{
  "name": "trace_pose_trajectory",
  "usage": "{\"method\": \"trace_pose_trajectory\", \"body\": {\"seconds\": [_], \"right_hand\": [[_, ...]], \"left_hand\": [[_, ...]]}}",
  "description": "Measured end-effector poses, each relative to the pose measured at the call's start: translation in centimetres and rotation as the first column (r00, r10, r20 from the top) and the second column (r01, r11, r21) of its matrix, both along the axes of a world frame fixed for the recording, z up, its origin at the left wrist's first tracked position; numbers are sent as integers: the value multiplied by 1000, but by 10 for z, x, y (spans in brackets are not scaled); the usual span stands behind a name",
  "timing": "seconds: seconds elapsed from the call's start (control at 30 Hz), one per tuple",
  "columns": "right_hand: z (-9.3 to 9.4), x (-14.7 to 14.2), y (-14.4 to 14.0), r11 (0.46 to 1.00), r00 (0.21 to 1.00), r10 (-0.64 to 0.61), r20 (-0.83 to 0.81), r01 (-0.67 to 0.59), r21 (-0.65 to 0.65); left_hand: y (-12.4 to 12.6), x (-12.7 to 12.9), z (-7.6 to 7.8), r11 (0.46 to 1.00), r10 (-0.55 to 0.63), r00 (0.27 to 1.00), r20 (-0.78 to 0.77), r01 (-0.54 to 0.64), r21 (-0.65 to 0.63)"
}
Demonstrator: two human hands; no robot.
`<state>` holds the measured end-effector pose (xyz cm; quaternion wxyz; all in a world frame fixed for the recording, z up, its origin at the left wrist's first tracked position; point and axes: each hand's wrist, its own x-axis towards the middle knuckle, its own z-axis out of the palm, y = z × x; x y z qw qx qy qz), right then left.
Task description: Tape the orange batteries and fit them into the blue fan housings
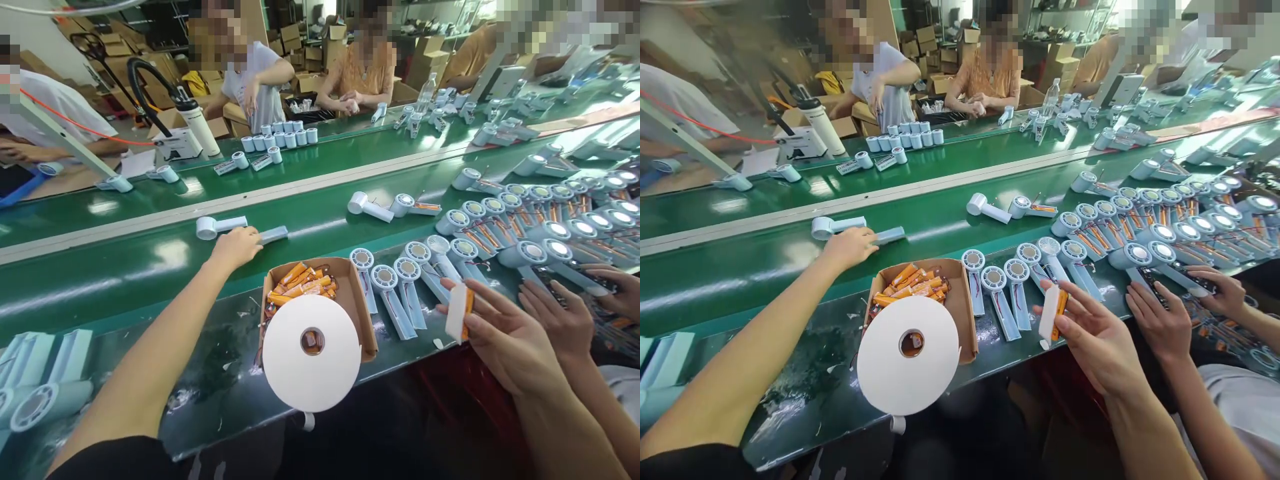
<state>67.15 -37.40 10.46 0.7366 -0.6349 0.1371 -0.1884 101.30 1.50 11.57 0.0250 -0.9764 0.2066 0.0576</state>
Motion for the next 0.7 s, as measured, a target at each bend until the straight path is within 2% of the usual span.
{"method": "trace_pose_trajectory", "body": {"seconds": [0.1,0.2,0.3,0.4,0.5,0.6,0.7], "right_hand": [[26,42,6,999,992,49,117,-46,-25],[51,103,32,985,959,169,228,-159,-65],[62,167,66,942,899,336,280,-312,-127],[53,226,95,863,833,500,237,-454,-222],[34,273,113,815,817,558,149,-504,-285],[19,300,118,794,830,555,50,-511,-331],[13,308,119,745,836,547,-41,-508,-433]], "left_hand": [[-17,8,-9,982,-189,981,-44,189,1],[-30,17,-14,966,-258,964,-65,258,-4],[-37,21,-16,955,-297,953,-65,295,-37],[-44,20,-22,955,-293,954,-63,288,-75],[-55,19,-28,957,-269,960,-77,257,-135],[-61,23,-28,939,-288,950,-120,256,-230],[-58,29,-21,902,-326,930,-169,253,-351]]}}
